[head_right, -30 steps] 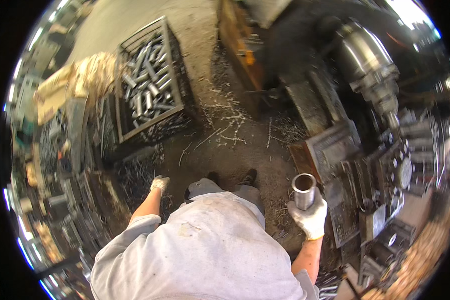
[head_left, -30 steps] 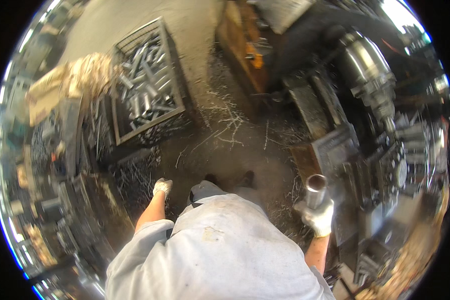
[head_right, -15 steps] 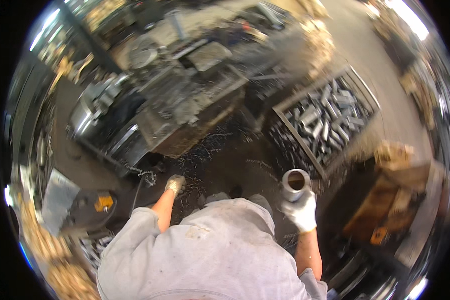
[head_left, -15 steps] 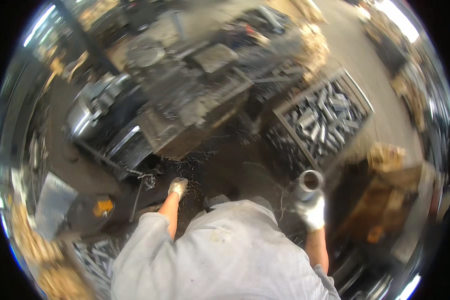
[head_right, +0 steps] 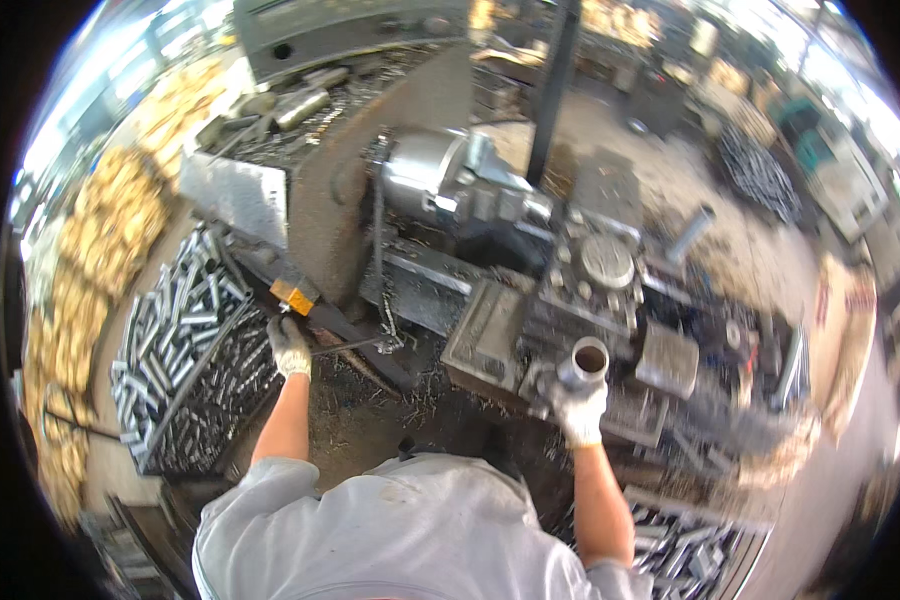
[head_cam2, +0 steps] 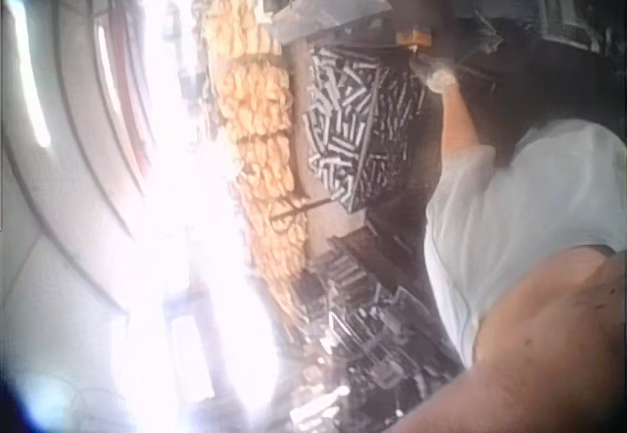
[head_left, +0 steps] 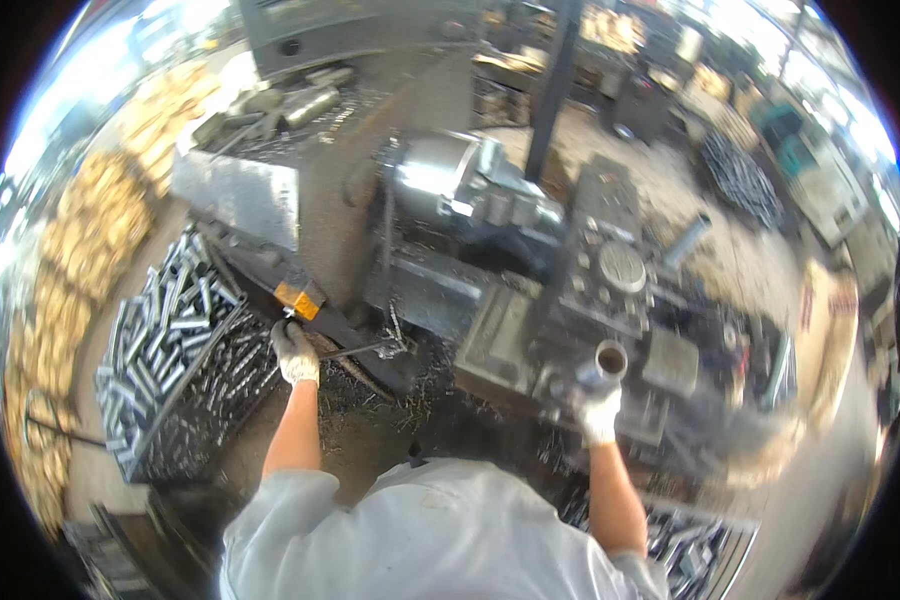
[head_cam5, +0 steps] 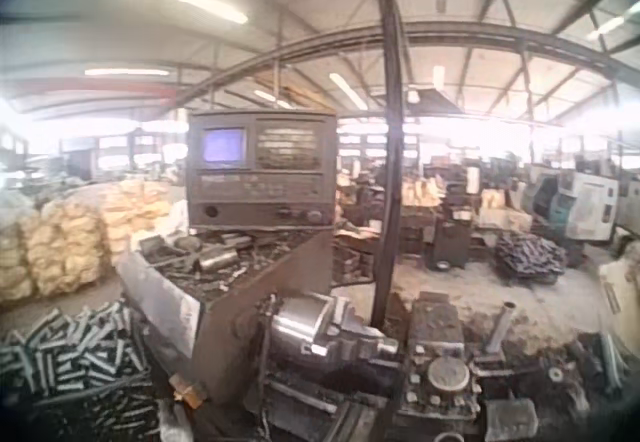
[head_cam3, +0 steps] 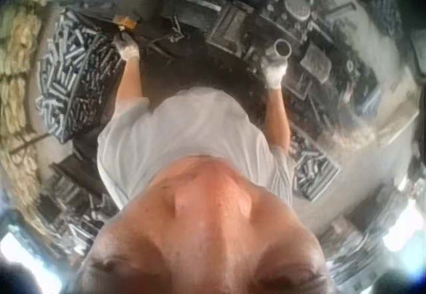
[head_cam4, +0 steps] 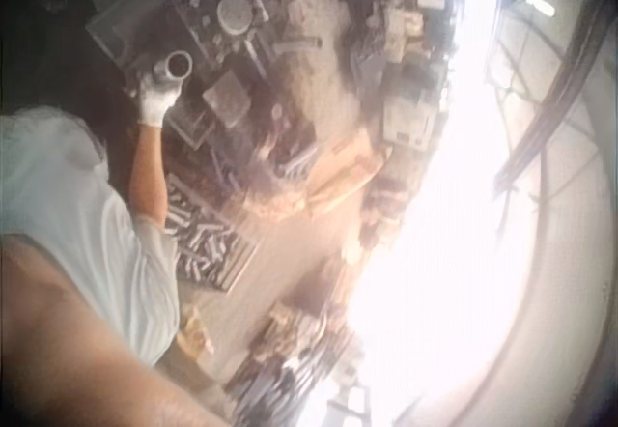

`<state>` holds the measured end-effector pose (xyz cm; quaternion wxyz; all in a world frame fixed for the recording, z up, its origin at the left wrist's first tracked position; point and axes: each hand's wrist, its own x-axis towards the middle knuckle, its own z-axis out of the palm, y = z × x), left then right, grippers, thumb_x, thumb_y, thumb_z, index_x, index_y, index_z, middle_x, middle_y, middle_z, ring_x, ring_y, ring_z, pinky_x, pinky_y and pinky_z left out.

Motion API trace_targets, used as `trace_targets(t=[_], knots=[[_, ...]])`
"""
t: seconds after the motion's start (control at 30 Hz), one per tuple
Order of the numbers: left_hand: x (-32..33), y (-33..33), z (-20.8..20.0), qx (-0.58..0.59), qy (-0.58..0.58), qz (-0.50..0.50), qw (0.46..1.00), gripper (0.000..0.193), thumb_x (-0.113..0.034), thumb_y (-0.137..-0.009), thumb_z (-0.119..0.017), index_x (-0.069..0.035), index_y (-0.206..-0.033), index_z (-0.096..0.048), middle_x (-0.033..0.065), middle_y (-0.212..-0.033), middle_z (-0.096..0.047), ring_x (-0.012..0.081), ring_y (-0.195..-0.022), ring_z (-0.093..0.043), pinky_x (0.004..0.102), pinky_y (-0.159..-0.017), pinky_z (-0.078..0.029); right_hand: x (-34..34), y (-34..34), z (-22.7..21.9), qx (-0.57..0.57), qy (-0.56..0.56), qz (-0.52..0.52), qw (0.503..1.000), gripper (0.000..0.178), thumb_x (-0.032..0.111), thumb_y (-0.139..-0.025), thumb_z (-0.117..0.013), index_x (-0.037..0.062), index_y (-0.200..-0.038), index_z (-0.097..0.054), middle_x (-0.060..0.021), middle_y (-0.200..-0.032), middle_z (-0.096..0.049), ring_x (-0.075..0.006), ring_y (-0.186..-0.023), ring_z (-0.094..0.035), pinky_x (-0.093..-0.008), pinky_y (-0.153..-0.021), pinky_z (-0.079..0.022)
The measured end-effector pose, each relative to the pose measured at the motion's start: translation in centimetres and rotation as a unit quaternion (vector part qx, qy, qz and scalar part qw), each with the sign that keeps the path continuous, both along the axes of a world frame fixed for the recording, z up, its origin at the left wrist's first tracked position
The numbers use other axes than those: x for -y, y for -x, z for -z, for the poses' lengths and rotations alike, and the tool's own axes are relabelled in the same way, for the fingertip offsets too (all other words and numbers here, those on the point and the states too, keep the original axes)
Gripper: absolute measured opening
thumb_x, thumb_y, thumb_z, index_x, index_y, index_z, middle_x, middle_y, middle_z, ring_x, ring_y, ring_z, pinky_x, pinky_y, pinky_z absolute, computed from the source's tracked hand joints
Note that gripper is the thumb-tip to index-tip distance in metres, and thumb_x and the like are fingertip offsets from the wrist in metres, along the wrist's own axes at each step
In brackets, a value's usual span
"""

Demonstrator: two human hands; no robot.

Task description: The person repeatedly loads cylindrical metal parts into a lathe chuck, operates the machine, and removes the finished parts. The person places the processed parts into a nearby bin.

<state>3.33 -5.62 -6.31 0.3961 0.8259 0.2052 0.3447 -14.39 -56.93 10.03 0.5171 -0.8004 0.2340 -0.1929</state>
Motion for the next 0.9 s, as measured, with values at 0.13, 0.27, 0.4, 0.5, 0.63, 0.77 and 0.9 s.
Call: trace_targets(t=[0.13,0.27,0.4,0.5,0.63,0.77,0.9], knots=[[-0.3,-1.7,-3.0,-0.104,-0.043,-0.057,0.992,0.039,-0.033,-0.11,-0.055,-0.007,-0.138,-0.063,0.0243,-0.137,-0.067,0.0466,-0.122,-0.065,0.0504,-0.104,-0.052,3.6,0.7,-1.1,-0.162,0.141,-0.121,0.969,0.049,0.033,-0.076,-0.095,0.0065,-0.113,-0.075,-0.0119,-0.097,-0.081,-0.0245,-0.089,-0.08,-0.0387,-0.082,-0.062],[-1.3,-2.0,-4.2,-0.125,0.146,0.027,0.981,0.03,-0.033,-0.11,-0.057,-0.007,-0.118,-0.069,0.0123,-0.097,-0.07,0.0309,-0.084,-0.068,0.0429,-0.077,-0.056,10.4,1.4,-7.8,-0.232,0.199,-0.291,0.907,0.035,0.03,-0.085,-0.087,0.0049,-0.109,-0.079,-0.0156,-0.103,-0.081,-0.0285,-0.09,-0.081,-0.0402,-0.081,-0.064],[4.8,-0.8,-4.5,0.081,0.466,0.08,0.877,0.04,-0.041,-0.107,-0.059,-0.003,-0.111,-0.069,0.009,-0.084,-0.07,0.0219,-0.071,-0.068,0.0364,-0.071,-0.058,14.7,-3.2,-13.2,0.02,0.137,-0.234,0.962,0.023,0.011,-0.081,-0.078,-0.0021,-0.1,-0.077,-0.0175,-0.092,-0.079,-0.0255,-0.081,-0.078,-0.0377,-0.077,-0.062],[14.3,-1.4,-7.0,-0.131,-0.029,0.203,0.97,0.041,-0.016,-0.096,-0.073,0.001,-0.132,-0.066,0.0205,-0.116,-0.075,0.0325,-0.103,-0.075,0.0391,-0.093,-0.058,16.4,-12.0,-15.7,0.085,0.249,-0.232,0.936,0.023,0.012,-0.086,-0.076,-0.0007,-0.105,-0.074,-0.0178,-0.088,-0.077,-0.0292,-0.078,-0.076,-0.0386,-0.075,-0.06],[25.8,-8.1,-14.5,0.063,-0.368,0.243,0.895,0.103,-0.026,-0.072,-0.093,0.004,-0.156,-0.041,0.0273,-0.156,-0.052,0.0447,-0.148,-0.048,0.0649,-0.128,-0.026,14.7,-27.3,-14.9,-0.127,0.53,-0.336,0.768,0.044,0.041,-0.09,-0.07,0.0088,-0.12,-0.076,-0.0219,-0.109,-0.077,-0.0402,-0.102,-0.075,-0.0489,-0.09,-0.06],[28.4,-16.7,-19.8,0.1,-0.474,0.265,0.834,0.09,-0.035,-0.082,-0.085,0.003,-0.153,-0.047,0.0244,-0.159,-0.049,0.0452,-0.149,-0.044,0.0613,-0.126,-0.029,11.9,-36.4,-8.7,-0.236,0.45,-0.406,0.759,0.048,0.045,-0.084,-0.072,0.0035,-0.107,-0.082,-0.0229,-0.1,-0.079,-0.0388,-0.084,-0.077,-0.0467,-0.077,-0.061],[27.4,-19.8,-21.8,0.067,-0.497,0.315,0.806,0.086,-0.038,-0.085,-0.079,0.003,-0.153,-0.047,0.0238,-0.158,-0.05,0.0441,-0.151,-0.041,0.0578,-0.129,-0.026,19.6,-36.0,-8.7,-0.36,0.333,-0.459,0.741,0.04,0.041,-0.094,-0.067,0.0048,-0.102,-0.083,-0.0177,-0.102,-0.082,-0.0253,-0.082,-0.081,-0.0404,-0.072,-0.064]])
